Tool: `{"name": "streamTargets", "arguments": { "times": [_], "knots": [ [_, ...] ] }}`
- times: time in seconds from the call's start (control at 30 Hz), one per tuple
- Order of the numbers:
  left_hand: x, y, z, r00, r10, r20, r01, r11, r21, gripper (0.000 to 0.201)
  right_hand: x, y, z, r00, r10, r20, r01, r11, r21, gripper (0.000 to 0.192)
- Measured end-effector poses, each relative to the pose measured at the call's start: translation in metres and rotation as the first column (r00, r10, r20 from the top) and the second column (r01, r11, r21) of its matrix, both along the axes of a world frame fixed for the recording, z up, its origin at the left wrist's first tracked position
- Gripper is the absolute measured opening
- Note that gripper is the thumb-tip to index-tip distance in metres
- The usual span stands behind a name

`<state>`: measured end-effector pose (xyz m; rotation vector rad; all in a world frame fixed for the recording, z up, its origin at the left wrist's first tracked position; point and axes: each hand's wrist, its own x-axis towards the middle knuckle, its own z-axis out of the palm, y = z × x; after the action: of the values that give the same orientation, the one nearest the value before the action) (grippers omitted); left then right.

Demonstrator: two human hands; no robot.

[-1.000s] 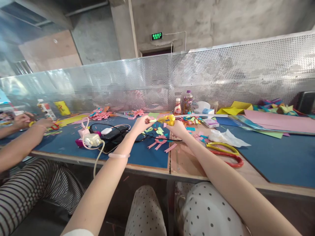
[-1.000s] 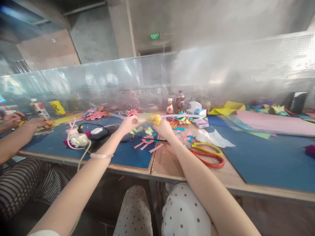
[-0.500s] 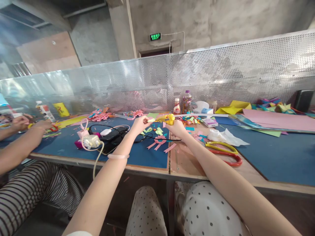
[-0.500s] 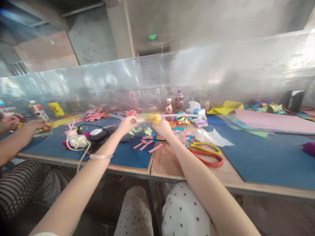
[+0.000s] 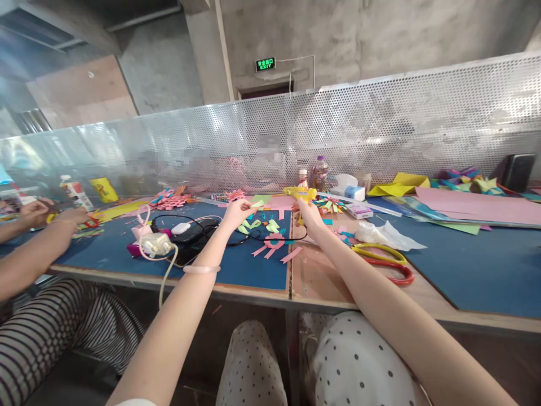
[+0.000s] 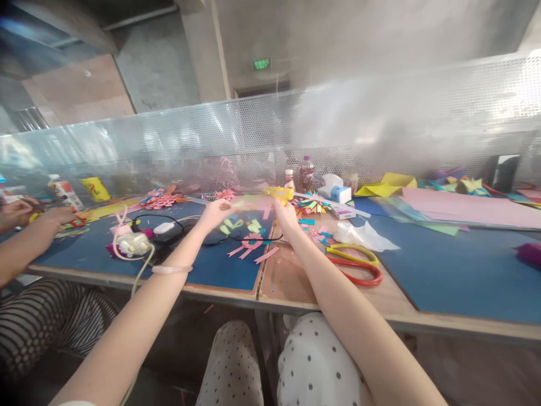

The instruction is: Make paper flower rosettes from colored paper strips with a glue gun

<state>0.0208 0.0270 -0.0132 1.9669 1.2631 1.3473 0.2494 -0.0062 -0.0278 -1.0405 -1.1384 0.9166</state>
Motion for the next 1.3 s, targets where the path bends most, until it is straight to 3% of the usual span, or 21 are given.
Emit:
{"name": "streamTargets", "arguments": {
  "times": [0.17, 0.37, 0.5, 0.6, 0.77, 0.97, 1.17, 1.3],
  "knots": [
    [0.01, -0.009, 0.005, 0.943, -0.207, 0.261, 0.249, 0.958, -0.14, 0.029, 0.001, 0.009, 0.002, 0.959, 0.082, -0.271, -0.084, 0.996, 0.004, 0.009],
    [0.041, -0.028, 0.005, 0.764, -0.426, 0.485, 0.575, 0.79, -0.212, 0.027, -0.014, 0.014, -0.004, 0.869, 0.293, -0.4, -0.258, 0.956, 0.141, 0.017],
    [0.059, -0.036, 0.001, 0.7, -0.481, 0.529, 0.682, 0.669, -0.296, 0.026, -0.018, 0.014, -0.006, 0.84, 0.355, -0.412, -0.307, 0.935, 0.18, 0.026],
    [0.064, -0.036, -0.001, 0.689, -0.484, 0.539, 0.702, 0.63, -0.331, 0.023, -0.015, 0.012, -0.005, 0.839, 0.385, -0.384, -0.347, 0.923, 0.167, 0.032],
    [0.066, -0.035, -0.002, 0.701, -0.464, 0.542, 0.688, 0.64, -0.341, 0.023, -0.014, 0.006, -0.001, 0.847, 0.429, -0.314, -0.403, 0.903, 0.149, 0.039],
    [0.067, -0.035, -0.003, 0.714, -0.421, 0.559, 0.645, 0.705, -0.294, 0.022, -0.015, 0.0, -0.004, 0.861, 0.463, -0.21, -0.451, 0.886, 0.107, 0.041],
    [0.062, -0.028, -0.001, 0.719, -0.381, 0.581, 0.584, 0.784, -0.208, 0.022, -0.016, 0.002, -0.004, 0.95, 0.289, -0.115, -0.283, 0.957, 0.068, 0.033],
    [0.054, -0.019, 0.0, 0.721, -0.357, 0.594, 0.539, 0.827, -0.157, 0.022, -0.014, -0.001, -0.001, 0.973, 0.23, -0.027, -0.225, 0.966, 0.131, 0.022]
  ]
}}
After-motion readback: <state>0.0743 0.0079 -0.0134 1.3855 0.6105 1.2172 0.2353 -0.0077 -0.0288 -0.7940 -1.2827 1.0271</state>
